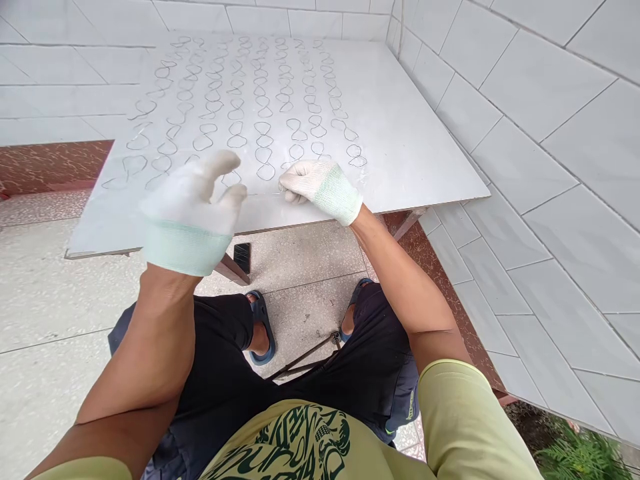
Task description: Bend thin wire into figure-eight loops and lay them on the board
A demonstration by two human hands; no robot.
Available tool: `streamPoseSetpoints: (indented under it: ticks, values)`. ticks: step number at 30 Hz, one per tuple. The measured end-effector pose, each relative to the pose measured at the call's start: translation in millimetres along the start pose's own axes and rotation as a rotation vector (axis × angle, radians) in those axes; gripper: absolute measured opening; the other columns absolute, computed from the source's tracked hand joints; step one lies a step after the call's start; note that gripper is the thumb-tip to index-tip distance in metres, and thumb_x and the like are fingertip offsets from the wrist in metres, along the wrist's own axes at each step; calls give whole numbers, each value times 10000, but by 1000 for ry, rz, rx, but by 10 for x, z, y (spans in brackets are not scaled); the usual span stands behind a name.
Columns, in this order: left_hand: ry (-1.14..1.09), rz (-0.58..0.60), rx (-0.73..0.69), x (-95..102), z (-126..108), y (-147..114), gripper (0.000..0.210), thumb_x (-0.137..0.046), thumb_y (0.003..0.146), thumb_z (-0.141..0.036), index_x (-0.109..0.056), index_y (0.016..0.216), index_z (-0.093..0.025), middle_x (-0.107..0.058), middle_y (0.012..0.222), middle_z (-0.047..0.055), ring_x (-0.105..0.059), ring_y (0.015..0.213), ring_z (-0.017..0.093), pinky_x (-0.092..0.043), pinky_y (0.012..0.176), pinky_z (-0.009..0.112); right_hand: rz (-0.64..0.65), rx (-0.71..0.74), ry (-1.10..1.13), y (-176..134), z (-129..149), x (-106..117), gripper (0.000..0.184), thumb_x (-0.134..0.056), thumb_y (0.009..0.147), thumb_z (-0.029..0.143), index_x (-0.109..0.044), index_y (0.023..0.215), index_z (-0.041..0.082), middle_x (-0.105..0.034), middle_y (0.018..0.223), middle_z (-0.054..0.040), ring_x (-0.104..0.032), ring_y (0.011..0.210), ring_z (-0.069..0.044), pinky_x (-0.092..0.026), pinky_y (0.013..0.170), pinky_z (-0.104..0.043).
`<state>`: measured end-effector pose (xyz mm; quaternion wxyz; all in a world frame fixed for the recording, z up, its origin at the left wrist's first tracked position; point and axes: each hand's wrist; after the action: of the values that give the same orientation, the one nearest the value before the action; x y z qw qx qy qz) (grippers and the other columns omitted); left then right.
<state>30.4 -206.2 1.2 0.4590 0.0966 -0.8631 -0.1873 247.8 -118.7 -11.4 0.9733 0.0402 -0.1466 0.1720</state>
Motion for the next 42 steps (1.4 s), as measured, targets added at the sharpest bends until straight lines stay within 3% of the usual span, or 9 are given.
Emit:
streamPoseSetpoints:
  ticks: [3, 6, 9, 14, 24, 30, 35, 42]
  values:
    - [224, 222, -125, -23, 53, 133, 411, -560, 1169, -272, -840, 1461, -203, -879, 1428, 151, -756, 1428, 378, -474, 1419, 596, 0, -2, 41, -11, 4, 1, 240, -922, 1025, 291, -788, 829, 251, -864, 845, -10, -831, 877, -186, -722, 891, -304]
    - [299, 257, -195, -92, 130, 194, 444, -452, 1192, -301, -894, 1214, -253, -836, 1035, 132, -779, 1161, 379, -574, 1236, 600, -2, -21, 72, -37, 27, -28, 250, -916, 1054, 295, -792, 844, 240, -865, 854, -20, -831, 870, -178, -724, 890, -297]
    - [389, 260, -178, -156, 187, 197, 497, -422, 1198, -348, -897, 1076, -269, -754, 901, 125, -759, 1051, 381, -600, 1034, 558, -7, -41, 77, -48, 54, -59, 282, -917, 1070, 285, -778, 829, 236, -852, 832, -21, -828, 840, -174, -721, 874, -296]
    - [401, 250, -147, -216, 221, 194, 515, -424, 1201, -365, -920, 1093, -277, -787, 954, 117, -778, 1068, 353, -572, 1027, 511, 20, -57, 28, -25, 49, -52, 313, -891, 1058, 237, -761, 774, 245, -850, 808, -17, -825, 822, -173, -710, 854, -282]
    - [307, 262, -75, -269, 294, 169, 458, -523, 1159, -342, -967, 1257, -287, -882, 1180, 147, -822, 1254, 416, -609, 1130, 537, 57, 21, -157, -40, 20, 15, 303, -816, 1008, 182, -756, 716, 239, -852, 838, -28, -817, 885, -201, -674, 889, -313]
    - [381, 314, -220, -329, 362, 214, 486, -479, 1152, -287, -958, 1231, -267, -885, 1099, 131, -833, 1164, 377, -621, 1114, 523, 134, 77, -218, -61, 13, 39, 271, -798, 962, 180, -740, 702, 234, -823, 813, -15, -792, 883, -193, -615, 858, -310]
    - [356, 328, -179, -293, 284, 216, 448, -531, 1160, -308, -956, 1286, -244, -889, 1168, 155, -830, 1214, 389, -604, 1136, 521, 150, 64, -253, -74, 6, 68, 259, -807, 953, 221, -749, 700, 233, -811, 796, -10, -782, 882, -192, -574, 810, -300]
    - [379, 354, -150, -190, 176, 190, 490, -465, 1180, -330, -946, 1253, -277, -873, 1061, 136, -809, 1150, 397, -590, 1088, 509, 147, -1, -187, -59, 31, 96, 210, -866, 939, 252, -789, 745, 226, -825, 785, -15, -776, 838, -180, -603, 821, -297]
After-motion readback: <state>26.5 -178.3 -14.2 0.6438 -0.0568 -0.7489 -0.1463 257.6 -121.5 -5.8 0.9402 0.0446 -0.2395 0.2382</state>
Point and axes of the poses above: each hand's wrist, its own y-axis towards the middle knuckle, its own x-axis out of the back of the hand, z = x × y
